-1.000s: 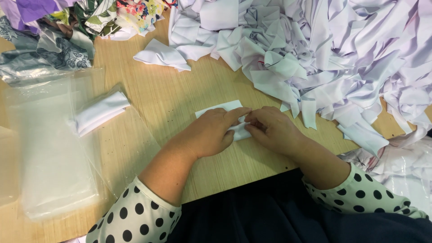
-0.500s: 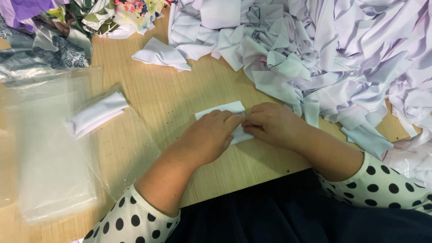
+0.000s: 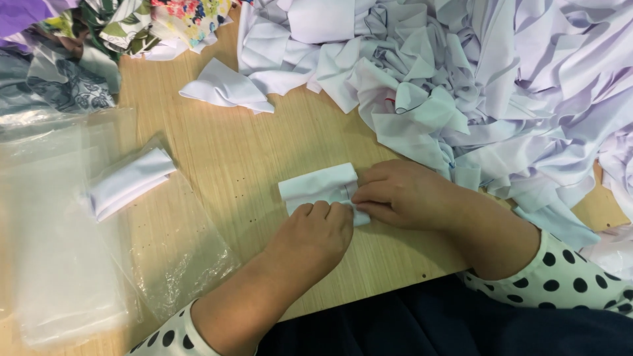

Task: Folding white fabric strips and placing them into clear plastic bags for packaging.

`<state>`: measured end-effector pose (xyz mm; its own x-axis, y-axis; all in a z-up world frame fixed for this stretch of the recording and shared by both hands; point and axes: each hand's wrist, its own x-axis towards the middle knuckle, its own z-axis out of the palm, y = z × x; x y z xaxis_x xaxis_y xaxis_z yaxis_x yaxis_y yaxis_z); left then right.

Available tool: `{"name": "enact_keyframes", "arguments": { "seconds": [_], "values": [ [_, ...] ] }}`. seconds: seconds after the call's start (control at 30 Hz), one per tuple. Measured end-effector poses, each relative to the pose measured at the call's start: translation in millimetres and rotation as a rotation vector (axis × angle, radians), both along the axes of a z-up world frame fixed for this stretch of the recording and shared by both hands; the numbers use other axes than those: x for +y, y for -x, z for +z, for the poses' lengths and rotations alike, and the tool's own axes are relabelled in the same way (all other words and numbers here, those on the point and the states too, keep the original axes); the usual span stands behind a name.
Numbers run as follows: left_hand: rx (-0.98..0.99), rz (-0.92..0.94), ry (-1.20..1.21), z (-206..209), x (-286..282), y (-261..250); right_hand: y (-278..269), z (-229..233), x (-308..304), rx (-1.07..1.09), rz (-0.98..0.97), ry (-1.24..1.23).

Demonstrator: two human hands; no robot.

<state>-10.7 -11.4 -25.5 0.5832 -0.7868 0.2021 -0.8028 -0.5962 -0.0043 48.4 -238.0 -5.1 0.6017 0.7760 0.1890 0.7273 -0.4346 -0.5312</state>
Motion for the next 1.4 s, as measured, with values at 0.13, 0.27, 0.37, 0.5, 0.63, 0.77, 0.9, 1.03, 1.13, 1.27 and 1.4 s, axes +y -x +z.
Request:
{"name": "enact_keyframes", "arguments": {
  "seconds": [0.13,0.27,0.37,0.5,0.63,0.77,0.9,1.03,1.13,1.27,1.4],
  "values": [
    [-0.018,0.016,0.019,9,0,3,-7,-19,-6,-0.134,-0.109,-0.089],
    [-0.004,0.026,0.037,6,0,4,-11,-30,-3,-0.269,-0.166,-0.161],
    [0.031,0.015,0.011,8,0,4,-13,-42,-5,-0.331,-0.213,-0.184],
    [0.05,0.033,-0.015,-2,-2,3,-22,-32,0,-0.343,-0.311,-0.143],
    [0.1,0.031,-0.021,5,-1,-4,-37,-34,-1,-0.22,-0.34,-0.144],
    [0.152,-0.009,0.007,4,3,-13,-51,-34,4,-0.084,-0.403,-0.14],
    [0.162,-0.039,0.058,1,6,-18,-73,-33,12,-0.045,-0.398,-0.102],
    [0.163,-0.034,0.095,-6,7,-21,-99,-48,20,-0.148,-0.362,-0.077],
    [0.123,-0.056,0.131,-2,8,-25,-117,-62,23,-0.266,-0.338,-0.122],
    [0.25,-0.032,0.144,11,14,-30,-123,-62,23,-0.349,-0.33,-0.156],
    [0.354,0.014,0.049,8,13,-33,-118,-57,28,-0.402,-0.333,-0.163]
  ]
}}
